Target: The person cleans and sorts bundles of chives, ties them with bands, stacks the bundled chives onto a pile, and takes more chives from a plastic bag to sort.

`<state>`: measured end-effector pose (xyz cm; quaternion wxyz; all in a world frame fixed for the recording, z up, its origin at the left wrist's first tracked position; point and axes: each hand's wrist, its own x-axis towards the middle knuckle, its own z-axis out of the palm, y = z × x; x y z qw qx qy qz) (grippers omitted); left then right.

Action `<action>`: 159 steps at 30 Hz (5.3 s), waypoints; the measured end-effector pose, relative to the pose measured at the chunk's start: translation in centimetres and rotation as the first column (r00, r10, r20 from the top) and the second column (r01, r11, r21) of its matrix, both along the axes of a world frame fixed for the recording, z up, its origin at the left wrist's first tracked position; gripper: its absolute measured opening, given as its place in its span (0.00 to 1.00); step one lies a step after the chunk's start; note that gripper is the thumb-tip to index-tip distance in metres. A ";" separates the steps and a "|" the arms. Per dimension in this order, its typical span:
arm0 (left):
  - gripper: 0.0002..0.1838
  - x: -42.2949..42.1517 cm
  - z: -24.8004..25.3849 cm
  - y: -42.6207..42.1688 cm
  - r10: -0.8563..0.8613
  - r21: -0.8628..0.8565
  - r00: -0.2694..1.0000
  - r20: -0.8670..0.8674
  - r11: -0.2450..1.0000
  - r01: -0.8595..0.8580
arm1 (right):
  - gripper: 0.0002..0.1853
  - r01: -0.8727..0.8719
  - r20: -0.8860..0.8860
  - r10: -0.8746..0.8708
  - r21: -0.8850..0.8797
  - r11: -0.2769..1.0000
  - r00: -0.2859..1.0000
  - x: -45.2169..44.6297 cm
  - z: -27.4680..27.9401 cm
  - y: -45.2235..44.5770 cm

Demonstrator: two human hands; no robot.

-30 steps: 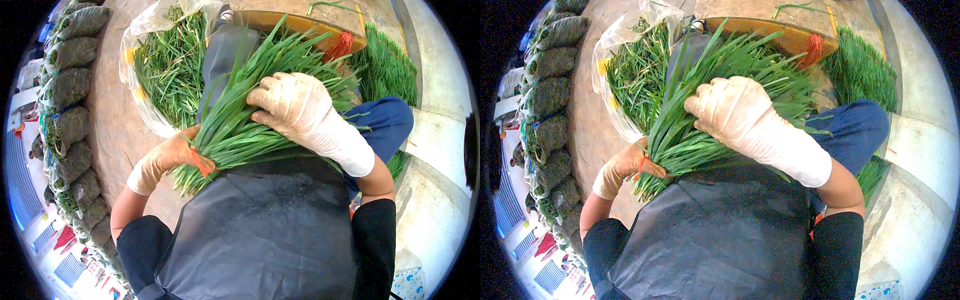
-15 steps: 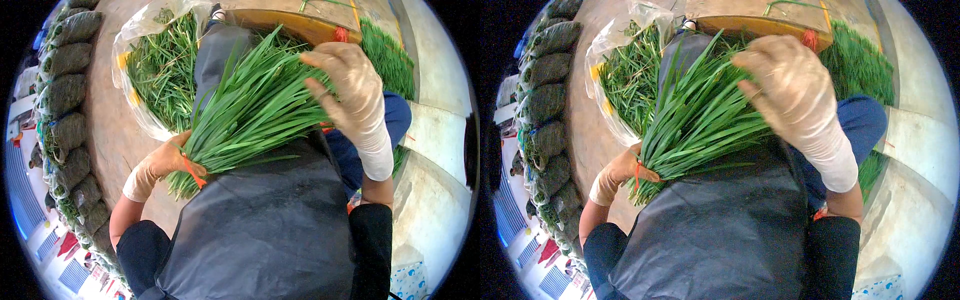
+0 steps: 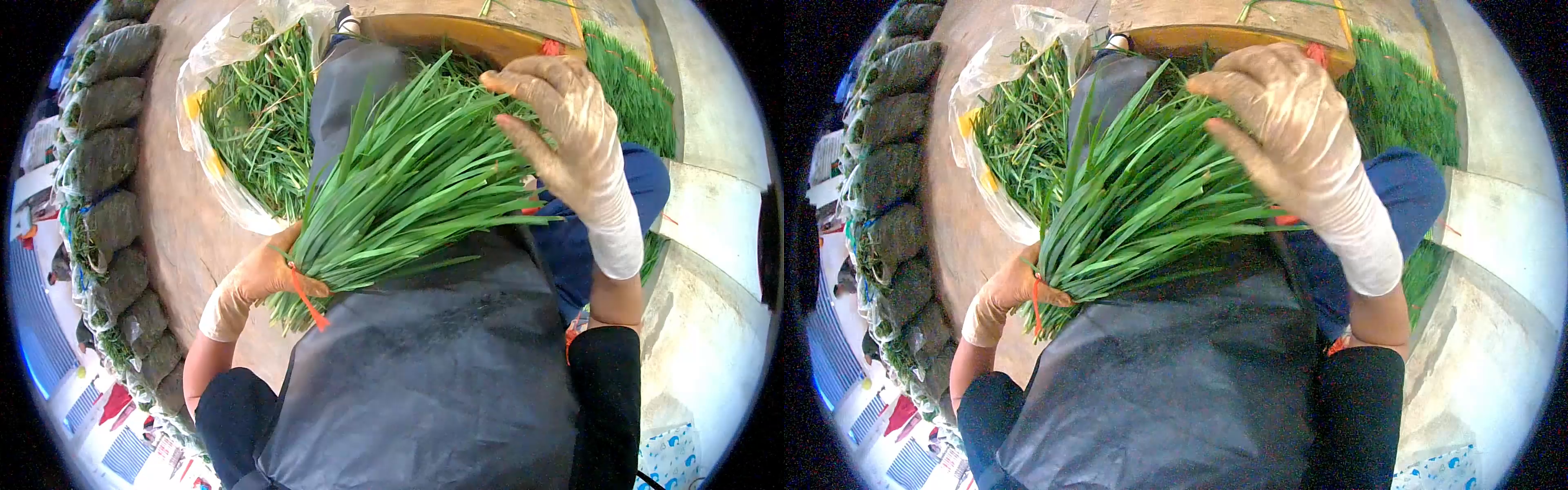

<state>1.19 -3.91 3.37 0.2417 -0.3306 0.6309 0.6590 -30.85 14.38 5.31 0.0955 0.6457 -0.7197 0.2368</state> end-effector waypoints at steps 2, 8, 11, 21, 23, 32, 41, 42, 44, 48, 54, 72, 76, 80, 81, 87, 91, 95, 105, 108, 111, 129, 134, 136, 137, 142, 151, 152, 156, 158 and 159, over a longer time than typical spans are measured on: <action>0.49 -0.1 0.1 0.2 0.021 0.037 1.000 -0.005 0.999 -0.021 | 0.19 -0.083 -0.050 0.080 -0.056 0.995 0.996 1.5 0.4 -0.6; 0.50 -0.3 0.2 0.2 -0.035 0.013 0.999 -0.018 0.999 0.035 | 0.06 -0.047 0.250 0.111 -0.248 0.968 0.962 0.3 -2.5 -2.7; 0.51 0.2 0.0 0.2 0.041 0.152 0.996 0.073 0.987 -0.052 | 0.12 -0.041 0.221 0.090 -0.215 0.976 0.971 -2.7 -0.3 -1.1; 0.44 1.2 -1.9 -0.7 -0.031 0.105 0.997 -0.063 0.994 0.038 | 0.06 -0.020 0.692 0.188 -0.244 0.970 0.697 0.8 -0.8 0.9; 0.43 0.7 -0.9 -0.6 0.000 0.119 0.999 0.051 0.993 -0.006 | 0.07 -0.042 0.273 0.044 -0.015 0.999 0.961 -2.5 -1.1 0.9; 0.44 -0.4 -0.4 -0.4 -0.009 0.086 0.996 0.091 0.996 0.001 | 0.17 -0.267 0.225 0.252 0.037 0.963 0.941 3.9 -0.9 -3.6; 0.45 -1.3 -0.1 0.1 0.006 0.119 0.999 0.043 0.993 -0.011 | 0.09 -0.035 0.662 0.109 -0.124 0.992 0.742 0.0 -1.8 -3.1; 0.45 -1.1 -0.3 0.0 0.028 0.129 0.999 0.046 0.991 -0.034 | 0.10 -0.072 0.342 0.124 -0.159 0.985 0.931 -0.6 -1.6 -2.9; 0.45 -0.7 -0.9 -0.3 0.046 0.143 0.997 0.056 0.988 -0.054 | 0.11 -0.078 0.304 0.107 -0.107 0.991 0.947 0.3 -1.3 -1.7; 0.42 -1.1 -1.5 -0.9 -0.026 0.147 0.999 0.047 0.989 0.019 | 0.14 -0.169 0.140 0.167 0.005 0.986 0.976 4.4 -2.9 -2.4; 0.39 -1.1 -0.8 -0.7 -0.003 0.169 1.000 0.027 0.986 -0.002 | 0.09 0.143 0.354 -0.085 -0.142 0.979 0.932 -1.4 -4.1 -2.5; 0.26 -5.0 -3.3 -9.0 -0.158 -0.202 0.868 -0.471 0.977 0.068 | 0.52 -0.371 0.295 0.406 -0.168 0.913 0.865 3.3 1.2 -5.0; 0.69 -9.7 1.3 -4.7 0.056 -0.122 0.818 -0.572 0.981 -0.153 | 0.48 -0.135 0.703 0.331 -0.320 0.938 0.630 2.2 2.0 -4.3; 0.67 -13.7 -3.0 0.3 0.182 0.090 0.436 -0.881 0.971 -0.224 | 0.51 -0.087 0.553 0.160 -0.156 0.984 0.818 3.0 4.4 -3.8; 0.67 -14.6 -2.9 1.3 0.190 0.095 0.430 -0.883 0.968 -0.233 | 0.54 -0.053 0.429 0.083 -0.080 0.995 0.900 2.9 5.2 -3.5; 0.56 -16.7 -0.7 5.2 0.583 0.465 0.469 -0.663 0.812 -0.351 | 0.51 0.141 0.332 0.028 -0.474 0.869 0.943 0.9 6.2 -1.8; 0.52 -16.5 -0.9 5.7 0.539 0.430 0.584 -0.607 0.841 -0.330 | 0.32 -0.003 0.049 0.026 -0.425 0.905 0.998 1.8 7.1 -3.0; 0.48 -16.4 -0.7 6.3 0.519 0.377 0.537 -0.665 0.854 -0.359 | 0.13 0.138 0.007 -0.153 -0.467 0.873 0.988 1.1 7.4 -4.4; 0.35 -15.8 -0.1 5.8 0.646 0.407 0.527 -0.552 0.760 -0.507 | 0.08 0.224 0.276 -0.099 -0.465 0.856 0.956 -1.2 6.7 -4.3; 0.35 -15.9 0.6 6.0 0.619 0.413 0.553 -0.558 0.785 -0.462 | 0.15 0.022 -0.050 -0.044 -0.381 0.924 0.998 0.0 5.4 -5.0; 0.37 -15.8 0.7 5.8 0.530 0.304 0.567 -0.631 0.841 -0.447 | 0.11 0.248 -0.024 -0.286 -0.431 0.867 0.958 -2.0 4.3 -6.8; 0.34 -15.0 1.9 6.2 0.557 0.314 0.575 -0.599 0.824 -0.472 | 0.11 -0.016 -0.069 -0.022 -0.498 0.867 0.997 0.0 6.8 -4.8; 0.34 -15.0 2.0 6.6 0.513 0.253 0.595 -0.619 0.847 -0.468 | 0.10 0.207 0.086 -0.190 -0.516 0.831 0.978 -5.2 5.2 -5.1; 0.33 -14.9 1.7 6.5 0.516 0.231 0.585 -0.626 0.839 -0.493 | 0.10 0.183 0.096 -0.156 -0.532 0.827 0.983 -5.6 5.6 -4.9; 0.33 -14.9 1.8 6.5 0.521 0.231 0.581 -0.625 0.835 -0.500 | 0.10 0.115 0.015 -0.125 -0.502 0.857 0.992 -3.1 6.4 -4.1; 0.34 -15.3 2.0 6.6 0.591 0.230 0.607 -0.531 0.790 -0.568 | 0.10 0.012 -0.223 -0.067 -0.237 0.971 0.972 3.8 5.5 -3.3; 0.37 -14.9 -0.1 6.7 0.601 0.187 0.529 -0.599 0.748 -0.637 | 0.09 0.299 -0.264 -0.470 -0.497 0.815 0.843 -2.7 3.9 -3.9; 0.37 -15.1 -0.5 6.7 0.557 0.104 0.513 -0.654 0.737 -0.668 | 0.09 0.355 0.011 -0.399 -0.480 0.802 0.917 -2.1 4.1 -3.6; 0.36 -15.4 0.3 7.0 0.526 -0.043 0.545 -0.652 0.693 -0.720 | 0.14 0.191 0.003 -0.201 -0.318 0.929 0.980 4.6 3.7 -3.7; 0.36 -15.7 0.4 7.2 0.512 -0.090 0.538 -0.670 0.663 -0.743 | 0.14 0.263 0.044 -0.261 -0.273 0.925 0.964 5.4 3.5 -3.8; 0.37 -15.8 0.5 7.3 0.502 -0.136 0.525 -0.687 0.620 -0.772 | 0.15 0.297 0.013 -0.303 -0.240 0.924 0.953 5.6 3.6 -3.8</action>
